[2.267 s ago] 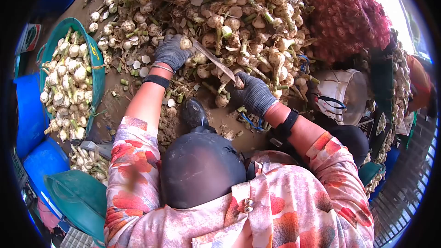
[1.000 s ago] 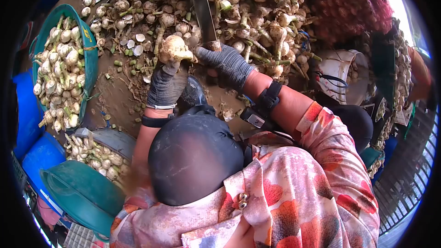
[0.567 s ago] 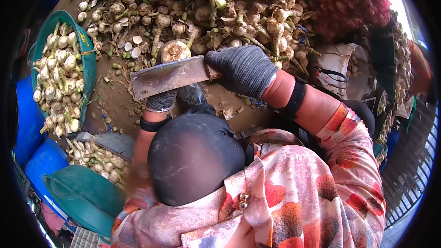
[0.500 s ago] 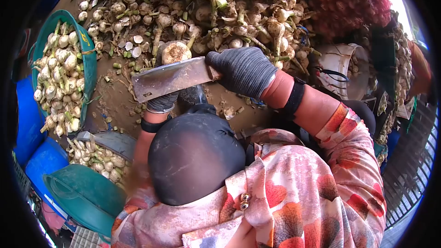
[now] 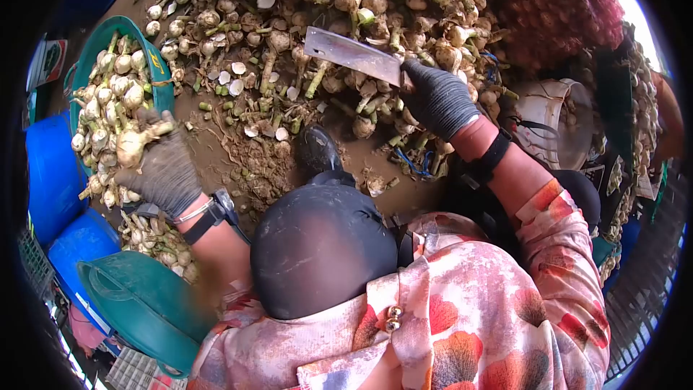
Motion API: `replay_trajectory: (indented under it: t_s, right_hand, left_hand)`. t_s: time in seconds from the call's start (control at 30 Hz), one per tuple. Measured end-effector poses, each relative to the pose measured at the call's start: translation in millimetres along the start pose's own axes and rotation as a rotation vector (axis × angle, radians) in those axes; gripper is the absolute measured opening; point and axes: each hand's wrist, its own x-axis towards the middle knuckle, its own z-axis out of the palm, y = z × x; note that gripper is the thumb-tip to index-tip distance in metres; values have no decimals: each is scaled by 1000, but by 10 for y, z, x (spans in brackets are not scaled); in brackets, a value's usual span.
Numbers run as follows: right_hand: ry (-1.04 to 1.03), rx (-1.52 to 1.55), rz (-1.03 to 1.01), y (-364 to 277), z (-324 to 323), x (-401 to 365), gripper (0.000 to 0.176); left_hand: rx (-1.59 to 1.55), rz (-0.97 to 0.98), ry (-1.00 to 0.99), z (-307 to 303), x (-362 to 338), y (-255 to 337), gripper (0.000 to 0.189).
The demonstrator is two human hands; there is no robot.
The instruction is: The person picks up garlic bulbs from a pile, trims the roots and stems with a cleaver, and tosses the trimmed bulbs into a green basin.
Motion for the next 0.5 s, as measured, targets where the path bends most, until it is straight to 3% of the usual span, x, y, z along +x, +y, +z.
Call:
replay_trajectory:
  t_s: [0.03,0.1,0.17,0.2,0.23,0.3,0.4,0.5]
  right_hand:
    - [13,9,-45,-83,-42,84,26]
    - [-51,12,27,-96,37,72,30]
    - [-76,8,34,2,148,115,33]
    - [-62,33,12,-33,136,105,37]
    - [-80,32,13,-48,130,94,34]
    - [-112,27,19,-47,110,99,32]
    - [-156,-6,100,-14,83,124,36]
    - [-190,-26,112,13,57,113,34]
  left_hand:
    - [-128,-33,165,-50,143,62,84]
    - [104,-49,476,-107,381,-175,72]
    - [804,-191,204,-221,537,-697,68]
    - [1089,-365,-7,-624,743,-1020,65]
    - [1298,-385,-90,-497,706,-1365,64]
    - [1859,-560,-289,-798,828,-2017,73]
    - [2211,-743,-319,-504,862,-2373,83]
    - [2156,-699,-376,-627,984,-2449,80]
